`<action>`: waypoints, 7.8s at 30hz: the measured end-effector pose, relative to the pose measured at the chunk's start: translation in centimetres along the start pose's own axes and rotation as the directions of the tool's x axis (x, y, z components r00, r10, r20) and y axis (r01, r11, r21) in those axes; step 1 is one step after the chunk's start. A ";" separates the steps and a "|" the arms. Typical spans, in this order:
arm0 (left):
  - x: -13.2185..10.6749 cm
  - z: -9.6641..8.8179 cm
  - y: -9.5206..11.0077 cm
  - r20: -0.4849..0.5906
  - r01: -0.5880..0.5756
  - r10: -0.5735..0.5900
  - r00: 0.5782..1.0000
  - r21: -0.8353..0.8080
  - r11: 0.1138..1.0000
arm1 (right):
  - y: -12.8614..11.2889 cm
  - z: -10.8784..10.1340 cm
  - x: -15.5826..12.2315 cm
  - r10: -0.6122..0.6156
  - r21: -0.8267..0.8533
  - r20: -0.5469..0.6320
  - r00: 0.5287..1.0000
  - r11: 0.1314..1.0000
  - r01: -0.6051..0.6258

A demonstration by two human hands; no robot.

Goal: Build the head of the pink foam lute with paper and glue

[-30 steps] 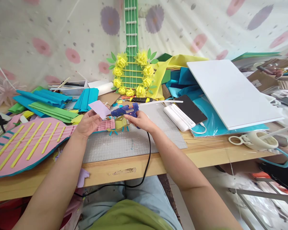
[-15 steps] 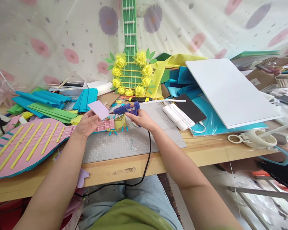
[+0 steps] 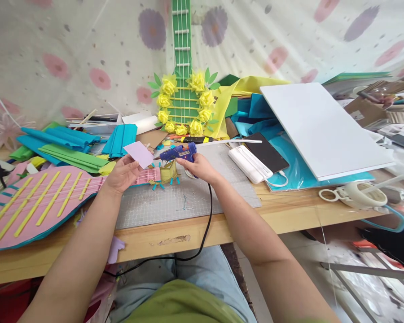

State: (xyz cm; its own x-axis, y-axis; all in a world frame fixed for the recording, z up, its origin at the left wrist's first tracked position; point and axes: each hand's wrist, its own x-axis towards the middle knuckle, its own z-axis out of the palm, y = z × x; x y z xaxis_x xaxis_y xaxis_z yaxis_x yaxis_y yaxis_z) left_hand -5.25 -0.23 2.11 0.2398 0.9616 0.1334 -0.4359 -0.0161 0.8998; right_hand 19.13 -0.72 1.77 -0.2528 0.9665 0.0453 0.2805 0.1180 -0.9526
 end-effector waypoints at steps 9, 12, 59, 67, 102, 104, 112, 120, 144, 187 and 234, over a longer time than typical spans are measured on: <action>0.1 -0.1 -0.1 -0.028 0.001 -0.001 1.000 0.010 1.000 | -0.4 0.4 -0.6 -0.047 0.020 0.092 0.995 0.999 0.046; 0.0 0.0 -0.1 -0.022 0.003 -0.002 1.000 0.021 1.000 | -0.5 0.4 -0.7 -0.057 0.017 0.108 0.993 0.998 0.055; 0.0 0.1 -0.2 0.119 -0.055 0.010 0.993 0.379 0.924 | -0.7 1.2 -0.8 -0.146 0.217 -0.047 0.988 0.964 0.153; -0.2 0.5 -0.1 0.122 -0.022 -0.019 0.992 0.328 0.944 | -0.8 0.7 -1.0 -0.147 0.255 -0.034 0.989 0.955 0.151; 0.0 -0.2 -0.5 0.217 -0.117 0.021 0.976 0.440 0.890 | -0.4 0.8 -0.4 -0.136 0.256 -0.053 0.989 0.956 0.145; 0.0 -0.2 -0.6 0.222 -0.127 0.028 0.975 0.445 0.886 | -0.4 0.8 -0.3 -0.129 0.245 -0.062 0.990 0.959 0.140; 0.1 -0.2 -0.6 0.227 -0.128 0.026 0.973 0.446 0.886 | -0.8 0.6 -0.5 -0.103 0.219 -0.074 0.992 0.969 0.116; 0.0 -0.2 -0.6 0.251 -0.127 0.012 0.968 0.447 0.885 | -0.3 0.5 -0.1 -0.109 0.216 -0.080 0.991 0.969 0.123; 0.1 -0.2 -0.7 0.257 -0.117 -0.001 0.966 0.443 0.889 | -0.5 0.3 -0.2 -0.087 0.191 -0.106 0.991 0.976 0.106; 2.4 2.1 0.9 0.331 -0.280 -0.098 0.938 0.895 0.349 | 5.7 -5.9 2.0 0.107 -0.379 -0.556 0.824 0.850 -0.366; 2.7 5.2 1.7 0.170 -0.272 -0.468 0.867 0.949 -0.160 | 0.1 -4.1 -1.4 0.138 -0.735 -0.077 0.987 0.661 -0.149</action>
State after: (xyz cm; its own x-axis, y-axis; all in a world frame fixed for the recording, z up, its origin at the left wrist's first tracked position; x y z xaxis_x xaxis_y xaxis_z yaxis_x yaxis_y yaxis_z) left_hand -0.83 0.92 6.22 0.5594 0.7949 -0.2349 0.8275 -0.5190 0.2141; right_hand 23.33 -1.11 2.84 -0.1399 0.9881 -0.0634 0.9040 0.1013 -0.4153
